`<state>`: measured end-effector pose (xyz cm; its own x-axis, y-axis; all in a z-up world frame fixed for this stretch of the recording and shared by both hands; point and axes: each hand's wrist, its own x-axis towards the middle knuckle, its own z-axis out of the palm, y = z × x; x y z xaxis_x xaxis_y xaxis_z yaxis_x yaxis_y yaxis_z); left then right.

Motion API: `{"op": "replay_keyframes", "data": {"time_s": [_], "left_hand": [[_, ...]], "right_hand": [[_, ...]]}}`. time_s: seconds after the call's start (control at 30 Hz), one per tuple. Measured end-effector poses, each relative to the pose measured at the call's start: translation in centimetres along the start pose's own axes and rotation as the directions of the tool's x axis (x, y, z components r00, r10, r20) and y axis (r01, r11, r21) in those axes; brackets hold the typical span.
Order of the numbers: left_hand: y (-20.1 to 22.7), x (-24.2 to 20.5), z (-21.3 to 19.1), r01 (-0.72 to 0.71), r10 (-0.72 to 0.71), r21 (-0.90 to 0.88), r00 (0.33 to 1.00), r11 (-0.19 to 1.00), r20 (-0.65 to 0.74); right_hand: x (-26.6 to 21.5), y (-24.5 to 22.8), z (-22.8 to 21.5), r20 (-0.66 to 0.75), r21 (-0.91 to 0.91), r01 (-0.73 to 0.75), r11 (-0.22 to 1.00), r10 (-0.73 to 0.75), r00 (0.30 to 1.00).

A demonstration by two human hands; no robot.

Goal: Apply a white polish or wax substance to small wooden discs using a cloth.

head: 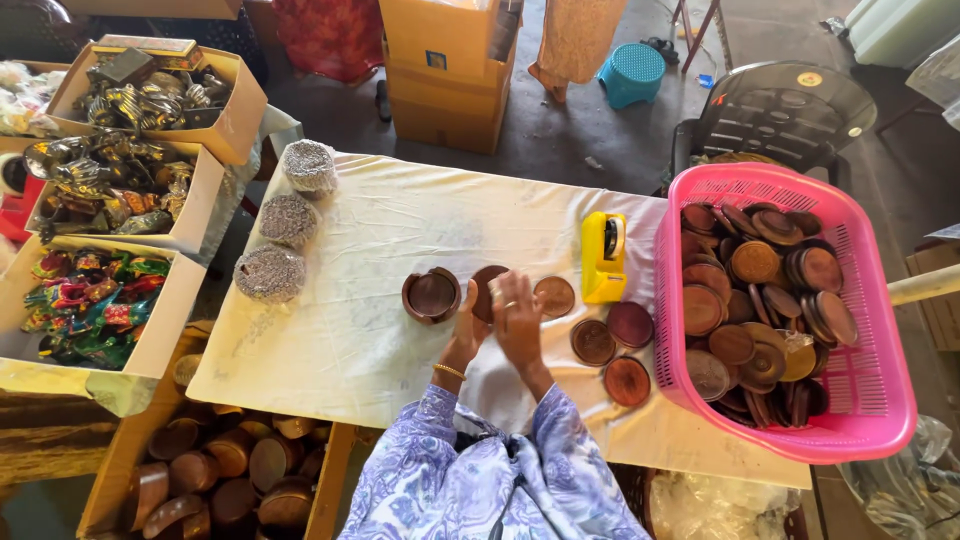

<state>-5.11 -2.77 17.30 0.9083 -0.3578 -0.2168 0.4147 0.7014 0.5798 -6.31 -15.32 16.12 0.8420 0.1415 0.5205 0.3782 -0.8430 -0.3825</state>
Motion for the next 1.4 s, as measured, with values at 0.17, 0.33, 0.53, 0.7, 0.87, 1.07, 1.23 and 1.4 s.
{"op": "replay_keyframes", "data": {"time_s": [0.17,0.33,0.53,0.7,0.87,1.07,1.23,1.4], "left_hand": [[-1.6,2.0,-1.8,-0.033,0.032,-0.011,0.999,0.999,-0.029],[-1.1,1.3,-1.9,0.163,-0.129,-0.297,0.983,0.941,0.131],[-3.6,3.2,-4.5,0.000,0.002,-0.029,0.998,1.000,0.058],[0.4,-0.7,1.7,0.154,-0.128,-0.307,0.986,0.939,0.103],[-1.1,1.4,-1.6,0.095,-0.050,-0.313,0.988,0.945,0.147],[-5.0,3.3,-6.4,0.179,-0.167,-0.143,0.982,0.973,0.092],[-4.1,2.6,-5.7,0.238,-0.259,0.152,0.956,0.959,0.139],[-3.1,3.1,-6.8,0.065,-0.187,0.475,0.959,0.877,0.213]], "right_hand": [[1.3,-3.0,-3.0,0.023,0.139,0.117,0.983,-0.121,0.992],[2.5,-1.5,-2.9,0.013,0.044,-0.101,0.994,0.101,0.995],[1.0,-2.2,-1.5,0.078,0.205,0.096,0.974,-0.114,0.990],[2.5,-0.7,-2.3,0.025,0.182,-0.046,0.982,0.042,0.999],[1.5,-0.1,-1.5,0.071,0.259,-0.064,0.964,0.047,0.996],[2.2,-0.9,-1.4,0.070,0.158,0.097,0.983,-0.109,0.992],[3.3,1.1,-2.1,0.045,0.020,-0.085,0.996,0.084,0.995],[0.8,5.6,-0.7,-0.007,0.463,-0.329,0.823,0.374,0.927]]}}
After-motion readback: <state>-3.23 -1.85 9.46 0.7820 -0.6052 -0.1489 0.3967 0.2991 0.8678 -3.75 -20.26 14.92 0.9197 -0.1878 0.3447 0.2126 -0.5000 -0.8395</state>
